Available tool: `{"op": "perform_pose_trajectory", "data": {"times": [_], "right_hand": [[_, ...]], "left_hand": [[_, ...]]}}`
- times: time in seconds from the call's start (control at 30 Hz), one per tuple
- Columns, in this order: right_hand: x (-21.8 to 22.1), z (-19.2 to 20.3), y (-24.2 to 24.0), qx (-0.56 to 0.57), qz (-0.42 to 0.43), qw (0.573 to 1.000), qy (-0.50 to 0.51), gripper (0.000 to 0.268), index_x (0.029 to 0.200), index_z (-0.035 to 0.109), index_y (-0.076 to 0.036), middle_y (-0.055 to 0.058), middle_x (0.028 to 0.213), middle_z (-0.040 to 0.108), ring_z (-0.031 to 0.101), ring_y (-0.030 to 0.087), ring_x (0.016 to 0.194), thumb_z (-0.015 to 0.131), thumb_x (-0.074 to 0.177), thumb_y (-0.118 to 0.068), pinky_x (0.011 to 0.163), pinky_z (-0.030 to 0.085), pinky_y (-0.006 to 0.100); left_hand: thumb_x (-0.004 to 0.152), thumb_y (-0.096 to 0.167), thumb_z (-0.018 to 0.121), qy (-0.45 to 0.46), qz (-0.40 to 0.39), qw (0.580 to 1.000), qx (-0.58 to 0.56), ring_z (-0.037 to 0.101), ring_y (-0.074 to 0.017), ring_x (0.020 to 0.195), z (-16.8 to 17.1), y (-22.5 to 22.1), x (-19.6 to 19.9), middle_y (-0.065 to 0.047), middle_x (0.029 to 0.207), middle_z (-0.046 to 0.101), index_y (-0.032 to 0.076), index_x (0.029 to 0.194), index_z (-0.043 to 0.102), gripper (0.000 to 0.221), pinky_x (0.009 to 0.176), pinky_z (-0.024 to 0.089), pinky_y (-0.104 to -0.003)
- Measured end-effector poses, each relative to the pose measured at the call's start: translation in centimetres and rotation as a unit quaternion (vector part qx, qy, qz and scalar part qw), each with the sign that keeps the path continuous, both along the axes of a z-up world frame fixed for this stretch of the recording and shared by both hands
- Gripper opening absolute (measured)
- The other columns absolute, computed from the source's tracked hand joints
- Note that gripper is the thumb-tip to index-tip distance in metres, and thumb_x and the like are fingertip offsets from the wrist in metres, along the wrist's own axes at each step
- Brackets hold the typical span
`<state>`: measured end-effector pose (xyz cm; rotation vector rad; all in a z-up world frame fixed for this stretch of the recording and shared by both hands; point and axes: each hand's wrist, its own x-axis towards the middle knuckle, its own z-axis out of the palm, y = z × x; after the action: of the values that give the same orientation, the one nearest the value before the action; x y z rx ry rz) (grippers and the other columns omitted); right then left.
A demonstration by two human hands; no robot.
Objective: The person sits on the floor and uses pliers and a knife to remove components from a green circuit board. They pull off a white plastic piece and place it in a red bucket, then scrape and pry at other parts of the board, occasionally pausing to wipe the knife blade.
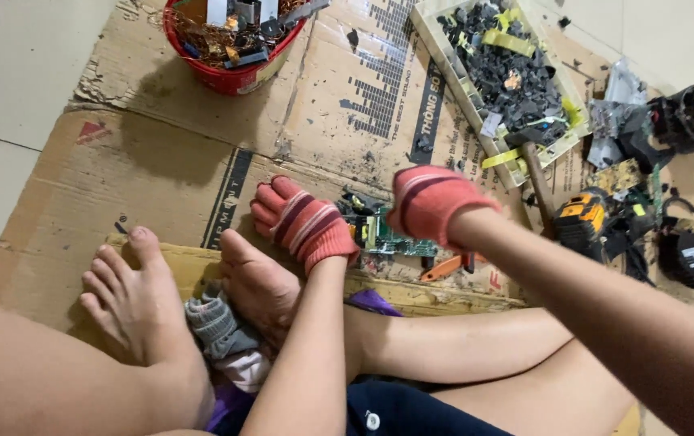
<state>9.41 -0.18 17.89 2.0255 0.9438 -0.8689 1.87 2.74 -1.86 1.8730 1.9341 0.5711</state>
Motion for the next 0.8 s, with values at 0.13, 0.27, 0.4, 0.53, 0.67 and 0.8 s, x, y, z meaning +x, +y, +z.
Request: {"op": "perform_pose_trajectory", "data": {"times": [0.13,0.27,0.4,0.53,0.67,0.8], "right_hand": [[-0.3,-3.0,-0.3,0.005,0.120,0.992,-0.042,0.036,0.071,0.063,-0.004,-0.002,0.053,0.045,0.042,0.010,0.045,0.045,0.100,-0.016,0.040,0.042,0.023],[-0.8,-6.1,-2.6,-0.030,0.115,0.992,-0.051,0.031,0.101,0.070,-0.010,0.005,0.088,0.065,0.062,0.021,0.086,0.078,0.072,-0.017,0.078,0.053,0.037],[-2.0,-6.3,-4.7,-0.022,0.073,0.995,-0.064,0.053,0.113,0.071,-0.014,0.009,0.102,0.073,0.071,0.026,0.103,0.087,0.063,-0.022,0.093,0.058,0.044],[-3.0,-5.7,-6.5,0.014,0.006,0.997,-0.079,0.047,0.113,0.068,-0.015,0.010,0.100,0.074,0.072,0.028,0.102,0.080,0.069,-0.029,0.091,0.059,0.045],[-3.8,-5.2,-7.3,0.074,-0.078,0.990,-0.095,0.042,0.112,0.065,-0.016,0.012,0.098,0.074,0.073,0.030,0.101,0.068,0.078,-0.040,0.087,0.060,0.048],[-5.1,-6.6,-6.8,0.153,-0.178,0.968,-0.090,0.041,0.111,0.061,-0.018,0.013,0.095,0.075,0.074,0.033,0.099,0.057,0.087,-0.051,0.083,0.060,0.050]], "left_hand": [[0.061,0.013,0.081,0.014,0.012,1.000,-0.005,0.055,-0.0345,0.112,0.4,0.0,0.2,-0.014,0.117,0.054,0.006,0.115,0.055,0.061,0.098,0.043,-0.050],[0.064,0.011,0.076,0.015,0.020,1.000,0.000,0.055,-0.0354,0.108,0.9,0.1,0.0,-0.014,0.113,0.054,0.005,0.112,0.055,0.052,0.096,0.044,-0.050],[0.065,0.013,0.077,0.032,0.024,0.999,-0.002,0.055,-0.0342,0.106,1.2,0.1,0.0,-0.013,0.110,0.054,0.006,0.110,0.056,0.050,0.095,0.044,-0.050],[0.068,0.012,0.073,0.036,0.018,0.999,0.000,0.055,-0.0349,0.105,2.6,0.0,-0.2,-0.012,0.108,0.053,0.006,0.106,0.055,0.043,0.093,0.044,-0.049],[0.085,0.013,0.058,0.034,0.033,0.999,0.025,0.056,-0.0358,0.103,2.6,0.2,-0.1,-0.013,0.106,0.054,0.005,0.103,0.055,0.020,0.089,0.043,-0.049],[0.090,0.014,0.050,0.029,0.019,0.999,0.034,0.055,-0.0347,0.100,2.9,-0.1,-0.2,-0.011,0.103,0.053,0.008,0.100,0.054,0.012,0.084,0.044,-0.049]]}}
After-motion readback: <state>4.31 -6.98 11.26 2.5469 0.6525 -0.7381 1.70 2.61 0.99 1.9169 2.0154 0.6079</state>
